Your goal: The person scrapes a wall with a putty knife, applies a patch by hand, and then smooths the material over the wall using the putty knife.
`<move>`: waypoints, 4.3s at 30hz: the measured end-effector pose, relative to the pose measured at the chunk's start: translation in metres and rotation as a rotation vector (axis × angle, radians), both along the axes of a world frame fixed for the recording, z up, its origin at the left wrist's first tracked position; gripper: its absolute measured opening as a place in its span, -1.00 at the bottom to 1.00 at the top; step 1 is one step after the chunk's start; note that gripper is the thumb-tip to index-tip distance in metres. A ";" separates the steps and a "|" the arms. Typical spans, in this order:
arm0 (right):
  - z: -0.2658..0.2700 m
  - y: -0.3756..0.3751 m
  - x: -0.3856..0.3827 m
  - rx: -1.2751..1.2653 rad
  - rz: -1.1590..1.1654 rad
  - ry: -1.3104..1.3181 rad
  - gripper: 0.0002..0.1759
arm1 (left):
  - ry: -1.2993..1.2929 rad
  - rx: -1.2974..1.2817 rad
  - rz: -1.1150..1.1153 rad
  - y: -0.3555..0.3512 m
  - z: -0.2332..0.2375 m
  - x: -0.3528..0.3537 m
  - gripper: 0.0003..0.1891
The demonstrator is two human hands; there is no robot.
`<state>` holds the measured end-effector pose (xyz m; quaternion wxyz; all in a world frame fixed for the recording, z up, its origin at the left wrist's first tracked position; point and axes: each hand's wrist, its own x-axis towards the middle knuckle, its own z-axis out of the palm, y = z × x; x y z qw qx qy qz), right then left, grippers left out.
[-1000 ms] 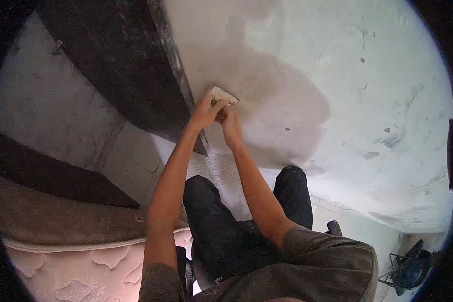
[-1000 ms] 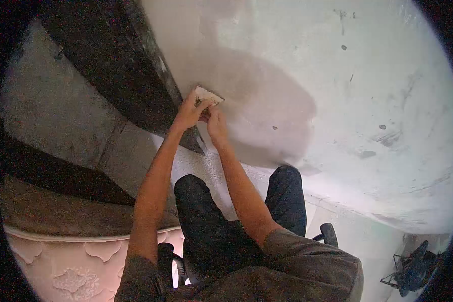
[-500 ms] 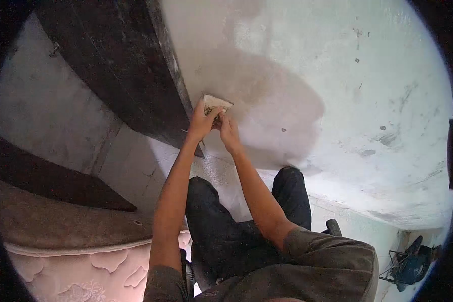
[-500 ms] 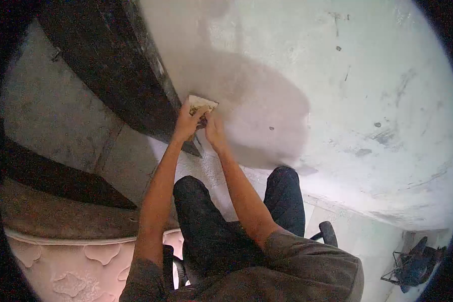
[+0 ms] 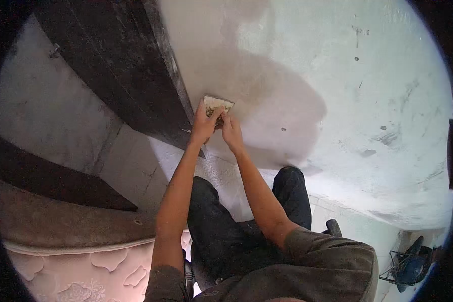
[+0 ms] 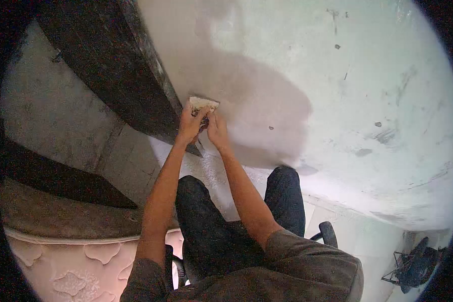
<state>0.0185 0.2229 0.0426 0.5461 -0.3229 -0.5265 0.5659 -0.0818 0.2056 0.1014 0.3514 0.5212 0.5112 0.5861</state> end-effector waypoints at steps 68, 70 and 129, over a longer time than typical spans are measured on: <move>-0.040 0.014 -0.006 0.110 -0.195 -0.089 -0.59 | -0.051 0.029 0.086 -0.005 -0.008 0.008 -0.69; -0.042 0.016 -0.002 0.084 -0.136 -0.038 -0.58 | -0.051 0.037 0.108 -0.006 -0.005 0.010 -0.70; 0.007 -0.003 0.023 0.293 -0.305 -0.402 -0.58 | -0.797 -0.003 -0.086 -0.006 -0.032 0.043 -0.74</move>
